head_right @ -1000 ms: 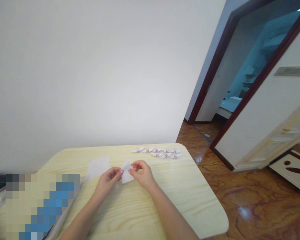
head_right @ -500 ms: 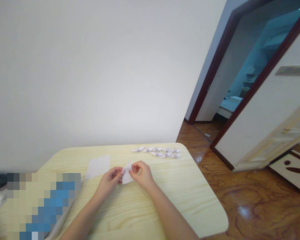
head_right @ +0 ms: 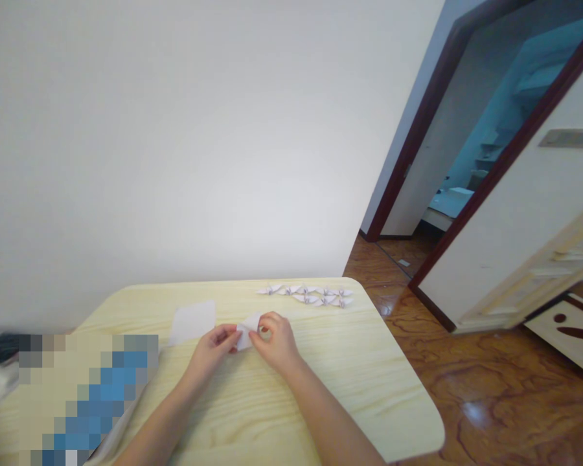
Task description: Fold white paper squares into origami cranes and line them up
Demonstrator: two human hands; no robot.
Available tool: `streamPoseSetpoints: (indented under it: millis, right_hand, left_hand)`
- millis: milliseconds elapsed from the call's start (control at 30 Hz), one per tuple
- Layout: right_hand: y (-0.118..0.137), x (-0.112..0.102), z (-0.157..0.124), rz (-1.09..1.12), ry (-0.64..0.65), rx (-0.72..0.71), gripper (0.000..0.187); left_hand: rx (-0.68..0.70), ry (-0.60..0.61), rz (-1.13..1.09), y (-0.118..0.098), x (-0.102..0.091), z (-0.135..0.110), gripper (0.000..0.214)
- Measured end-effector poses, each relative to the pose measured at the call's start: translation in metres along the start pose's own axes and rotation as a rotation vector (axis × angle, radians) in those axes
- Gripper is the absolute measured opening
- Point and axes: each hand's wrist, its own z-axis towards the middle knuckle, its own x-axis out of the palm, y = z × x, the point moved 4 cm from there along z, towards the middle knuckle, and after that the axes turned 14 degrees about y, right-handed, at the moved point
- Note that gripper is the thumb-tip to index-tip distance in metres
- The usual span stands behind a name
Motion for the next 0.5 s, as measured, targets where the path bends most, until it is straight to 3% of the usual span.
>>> streamPoseSetpoints:
  millis: [167,367,500]
  right_hand:
    - [0.003,0.005,0.0,-0.111,0.013,0.008,0.006]
    - [-0.003,0.006,-0.001,0.162,-0.002,0.115,0.007]
    - [-0.007,0.001,-0.002,0.158,-0.099,0.118,0.008]
  left_hand:
    - [0.003,-0.024,0.048,0.002,-0.001,-0.001,0.031]
    - [0.132,-0.012,0.258,-0.005,0.003,-0.004,0.022]
    - [0.128,0.034,0.217,-0.005,0.008,-0.004,0.025]
